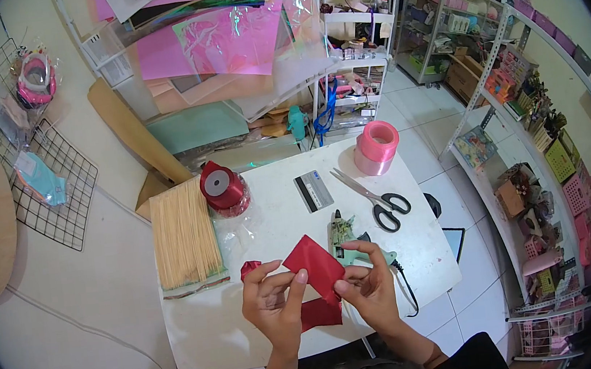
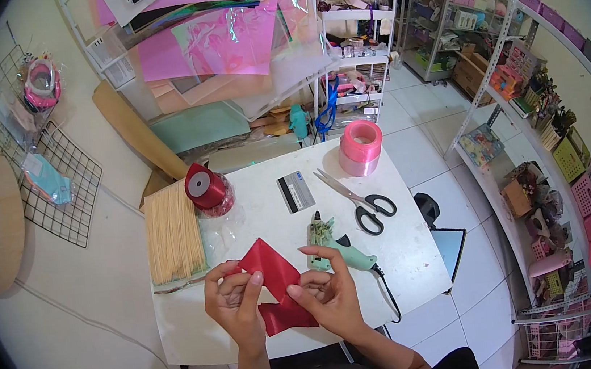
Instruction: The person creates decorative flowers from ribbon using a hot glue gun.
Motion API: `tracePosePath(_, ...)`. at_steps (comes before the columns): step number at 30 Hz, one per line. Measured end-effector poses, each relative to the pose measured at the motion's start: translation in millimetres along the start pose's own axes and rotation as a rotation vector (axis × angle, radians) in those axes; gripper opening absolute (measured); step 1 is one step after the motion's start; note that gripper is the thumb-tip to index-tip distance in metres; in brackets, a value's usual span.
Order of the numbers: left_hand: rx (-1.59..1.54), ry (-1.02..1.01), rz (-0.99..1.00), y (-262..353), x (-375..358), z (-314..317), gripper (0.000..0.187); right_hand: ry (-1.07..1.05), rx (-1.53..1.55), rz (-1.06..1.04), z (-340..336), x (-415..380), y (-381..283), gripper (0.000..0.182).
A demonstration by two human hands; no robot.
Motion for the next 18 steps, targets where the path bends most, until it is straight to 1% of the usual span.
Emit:
tracePosePath(1,-0.027,-0.003,-0.099,-8,1,0,0.029,-0.035,0.083,-0.020,0,1,4,0.039)
tracePosePath(2,-0.030,-0.002,-0.096,-10,1,1,0.029,-0.071,0.165,-0.040,0,1,4,0.036)
tracePosePath(3,-0.118,-0.023,-0.155,-20,1,3,0.028,-0.074,0.164,-0.042,-2,3,3,0.036)
tracePosePath(4,-0.206,-0.045,-0.214,-27,1,7,0.028,-0.069,0.251,-0.015,-5,6,4,0.034)
tracePosePath(5,-0.208,-0.045,-0.212,-27,1,7,0.028,-0.062,0.337,0.012,-8,9,4,0.034)
tracePosePath(6,-0.204,-0.074,-0.245,-28,0,11,0.029,-0.061,0.337,0.011,-12,11,1,0.034)
tracePosePath(8,-0.198,-0.100,-0.283,-29,-2,13,0.030,-0.057,0.263,0.044,-19,16,-1,0.032)
tracePosePath(9,-0.142,-0.127,-0.278,-26,-2,15,0.030,-0.021,0.180,0.037,-22,18,-6,0.029)
tracePosePath(10,-0.085,-0.154,-0.274,-24,-2,16,0.031,-0.023,0.179,0.038,-23,18,-8,0.029)
tracePosePath(12,-0.058,-0.179,-0.269,-20,-1,19,0.030,-0.018,-0.015,-0.008,-25,18,-14,0.026)
tracePosePath(13,-0.028,-0.207,-0.266,-19,-2,21,0.030,0.028,0.002,-0.030,-25,18,-18,0.020)
tracePosePath(18,-0.022,-0.203,-0.257,-19,-4,20,0.022,-0.001,-0.041,0.003,-21,16,-11,0.021)
Point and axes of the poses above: each hand's wrist, its own x-axis towards the middle knuckle, its own z-axis out of the palm, y = z × x, the point moved 9 cm from there along x, towards the middle knuckle, and after that the axes turned 4 degrees about -x, right-handed, at the moved point
